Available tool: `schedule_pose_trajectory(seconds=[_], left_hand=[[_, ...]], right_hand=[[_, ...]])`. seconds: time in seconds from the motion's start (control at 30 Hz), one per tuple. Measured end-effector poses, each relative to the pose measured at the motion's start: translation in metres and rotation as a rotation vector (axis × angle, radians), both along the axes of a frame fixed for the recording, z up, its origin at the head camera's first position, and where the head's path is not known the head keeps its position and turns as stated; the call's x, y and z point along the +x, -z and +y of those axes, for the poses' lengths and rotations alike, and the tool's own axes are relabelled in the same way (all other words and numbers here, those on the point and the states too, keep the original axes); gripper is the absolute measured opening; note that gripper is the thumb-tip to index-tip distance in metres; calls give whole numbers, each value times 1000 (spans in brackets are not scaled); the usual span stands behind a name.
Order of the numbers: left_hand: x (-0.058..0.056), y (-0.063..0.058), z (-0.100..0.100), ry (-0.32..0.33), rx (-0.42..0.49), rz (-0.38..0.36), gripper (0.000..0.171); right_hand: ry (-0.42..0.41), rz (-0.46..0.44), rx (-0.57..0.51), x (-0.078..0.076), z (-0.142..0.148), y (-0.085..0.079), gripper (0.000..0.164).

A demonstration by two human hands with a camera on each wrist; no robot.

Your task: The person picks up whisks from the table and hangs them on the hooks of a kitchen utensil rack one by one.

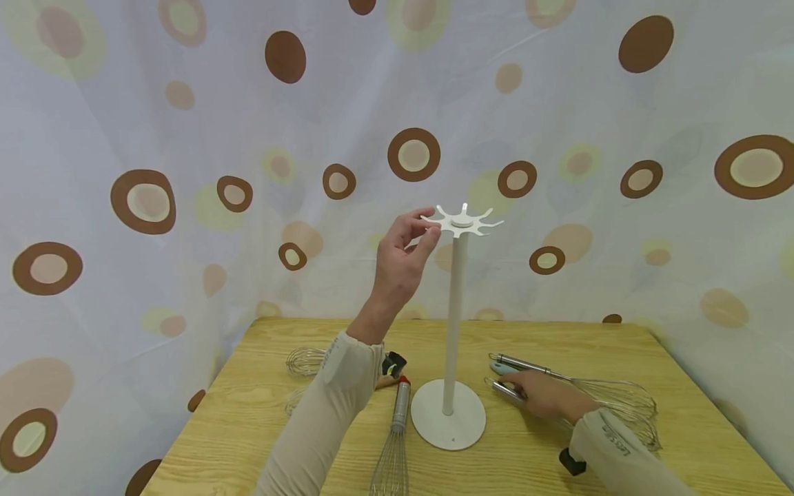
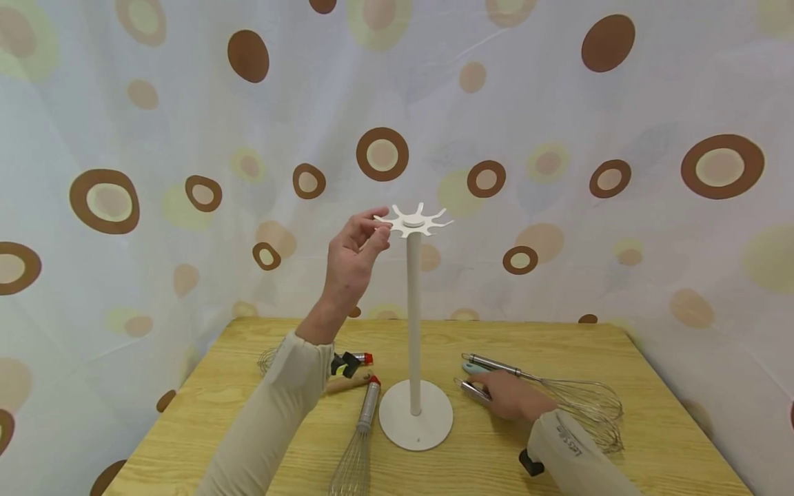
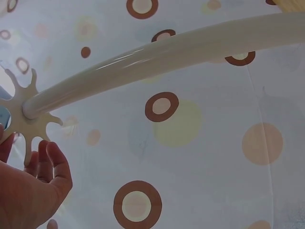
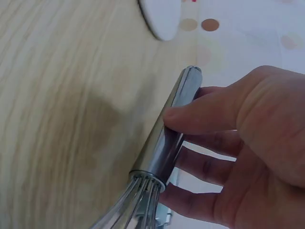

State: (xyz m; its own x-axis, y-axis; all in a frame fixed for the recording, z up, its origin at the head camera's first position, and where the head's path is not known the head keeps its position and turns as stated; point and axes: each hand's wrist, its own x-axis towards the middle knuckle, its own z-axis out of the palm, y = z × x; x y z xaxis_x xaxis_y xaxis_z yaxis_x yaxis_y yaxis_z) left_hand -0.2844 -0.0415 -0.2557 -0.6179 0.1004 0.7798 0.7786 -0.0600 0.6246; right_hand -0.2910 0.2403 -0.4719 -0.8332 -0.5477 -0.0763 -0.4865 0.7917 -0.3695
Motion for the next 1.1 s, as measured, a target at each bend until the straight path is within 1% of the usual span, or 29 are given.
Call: schedule_pose_trajectory(seconds=[0.17, 0.3, 0.4, 0.53, 0.7, 0.8, 0.93, 1.1], left_hand=[[0, 0, 0, -3, -4, 0, 15], [0, 0, 0, -6, 2, -4, 14], [0, 0, 0, -9, 4, -11, 14], [0, 0, 1, -23, 1, -9, 14], [1, -2, 1, -31, -10, -15, 14], [0, -1, 1, -32, -14, -24, 14], [0, -1, 2, -38, -17, -38, 15], [1, -1, 2, -41, -12, -54, 15]], right_hand=[[0, 44, -98, 2, -7, -14, 47], [6, 124, -159, 3, -15, -27, 49], [24, 162, -222, 6, -20, -36, 51], [54, 185, -312, 11, -27, -50, 54], [65, 234, -381, 17, -33, -66, 55], [52, 300, -420, 19, -36, -73, 57], [22, 415, -482, 21, -40, -81, 59], [-9, 539, -578, 26, -44, -92, 61]])
